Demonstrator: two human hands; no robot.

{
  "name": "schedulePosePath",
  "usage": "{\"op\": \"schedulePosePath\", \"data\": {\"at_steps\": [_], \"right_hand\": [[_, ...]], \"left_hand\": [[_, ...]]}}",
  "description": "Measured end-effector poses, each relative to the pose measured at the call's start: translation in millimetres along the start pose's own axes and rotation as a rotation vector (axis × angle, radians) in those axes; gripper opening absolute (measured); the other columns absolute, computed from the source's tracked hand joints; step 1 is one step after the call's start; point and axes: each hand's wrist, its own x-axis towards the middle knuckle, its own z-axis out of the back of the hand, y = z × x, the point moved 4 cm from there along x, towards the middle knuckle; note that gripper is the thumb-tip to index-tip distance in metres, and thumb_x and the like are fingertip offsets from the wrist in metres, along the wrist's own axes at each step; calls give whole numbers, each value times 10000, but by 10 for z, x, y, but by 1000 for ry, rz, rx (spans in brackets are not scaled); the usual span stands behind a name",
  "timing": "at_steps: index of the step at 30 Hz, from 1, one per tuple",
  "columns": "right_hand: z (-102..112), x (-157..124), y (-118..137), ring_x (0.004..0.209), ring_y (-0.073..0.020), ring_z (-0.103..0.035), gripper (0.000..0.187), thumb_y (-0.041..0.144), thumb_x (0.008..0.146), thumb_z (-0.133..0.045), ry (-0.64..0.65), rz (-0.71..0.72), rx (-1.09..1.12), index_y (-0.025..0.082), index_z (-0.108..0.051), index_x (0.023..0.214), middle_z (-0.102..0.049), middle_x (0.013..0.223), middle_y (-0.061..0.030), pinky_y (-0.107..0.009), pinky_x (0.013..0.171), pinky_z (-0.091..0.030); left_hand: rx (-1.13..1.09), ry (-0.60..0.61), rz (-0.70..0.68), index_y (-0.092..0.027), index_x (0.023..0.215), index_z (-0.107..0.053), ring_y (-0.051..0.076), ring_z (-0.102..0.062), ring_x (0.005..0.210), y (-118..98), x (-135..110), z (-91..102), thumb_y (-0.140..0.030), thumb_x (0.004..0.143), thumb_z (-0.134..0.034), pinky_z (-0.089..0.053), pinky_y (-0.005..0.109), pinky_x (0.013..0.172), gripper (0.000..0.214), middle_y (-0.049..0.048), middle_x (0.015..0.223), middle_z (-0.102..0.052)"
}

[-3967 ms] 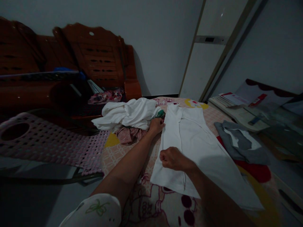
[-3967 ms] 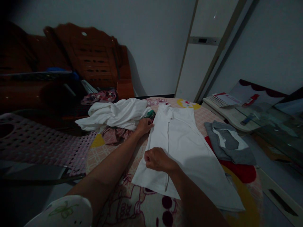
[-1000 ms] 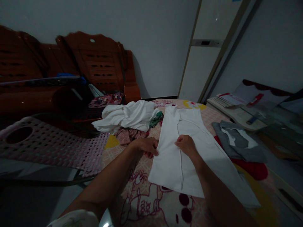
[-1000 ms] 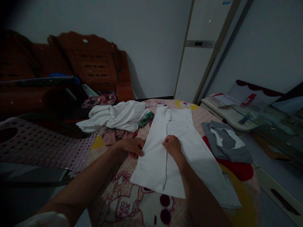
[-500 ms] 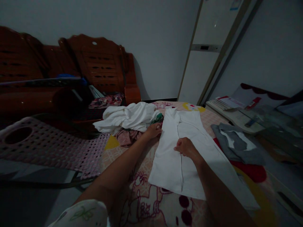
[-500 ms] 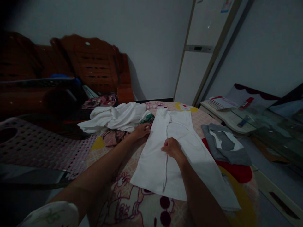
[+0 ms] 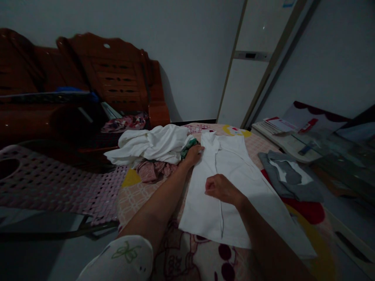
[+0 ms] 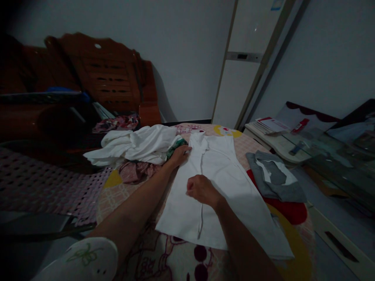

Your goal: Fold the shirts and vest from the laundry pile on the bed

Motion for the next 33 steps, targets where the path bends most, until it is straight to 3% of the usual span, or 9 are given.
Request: {"op": "schedulePosePath", "data": {"at_steps": [3,6,9,13,22,25,27,30,33], "right_hand": [[-253,-94,264,589,-98,-578,101,264,773,-704,304,209,101,173,-685,734,-645,637,33,-185,549,-367],[-508,-174,442,667,-138,-618,262,408,735,-758,463,347,-93,185,-684,850,-689,736,4,-211,594,-386],[-652,-234,583,780,-211,-655,395,448,735,-750,456,419,-365,175,-651,1003,-720,851,-65,-261,647,-405],[-700,-291,697,798,-251,-672,309,288,793,-641,444,449,-502,119,-627,1051,-726,913,-139,-300,643,-417],[-733,-156,528,753,-141,-614,236,311,759,-695,515,454,-122,174,-681,950,-691,846,-20,-221,642,-395],[-667,-101,422,620,-81,-570,133,246,779,-676,547,326,149,156,-658,875,-634,720,24,-176,583,-392],[-539,-53,284,536,-67,-542,47,188,798,-614,490,166,274,146,-630,812,-581,624,43,-164,534,-388],[-253,-6,46,468,-74,-517,88,179,818,-542,330,-9,340,149,-600,759,-555,571,43,-171,475,-377],[110,1,-168,486,-91,-536,127,212,843,-541,113,-92,218,153,-614,757,-591,598,17,-194,502,-399]], "left_hand": [[97,43,-91,-133,1201,-652,219,-523,1275,42,-2,-30,-54,770,-521,-345,357,1138,457,120,1320,-614],[125,62,-111,-112,1240,-623,228,-504,1300,86,3,-46,-89,798,-519,-334,362,1148,455,142,1359,-585],[141,60,-101,-99,1250,-614,244,-485,1322,100,18,-62,-91,803,-511,-323,378,1159,459,157,1387,-561],[170,48,-99,-140,1252,-611,236,-485,1324,109,33,-85,-92,798,-515,-326,380,1163,466,118,1380,-574],[279,16,-117,-120,1178,-644,267,-545,1254,79,49,-102,-54,809,-509,-406,424,1103,399,150,1324,-603],[295,-36,-149,-106,1145,-658,284,-518,1278,-69,9,-101,-44,818,-479,-393,439,1107,378,175,1344,-578],[285,-59,-229,-128,1151,-657,257,-518,1277,-223,-68,-155,-72,856,-447,-384,416,1115,366,153,1338,-585],[303,85,-374,-153,1242,-608,237,-536,1258,-448,-248,-367,-171,904,-461,-406,404,1093,369,132,1335,-598],[415,275,-397,-126,1387,-485,295,-407,1384,-553,-399,-555,-273,930,-472,-313,498,1141,480,180,1466,-473]]}}
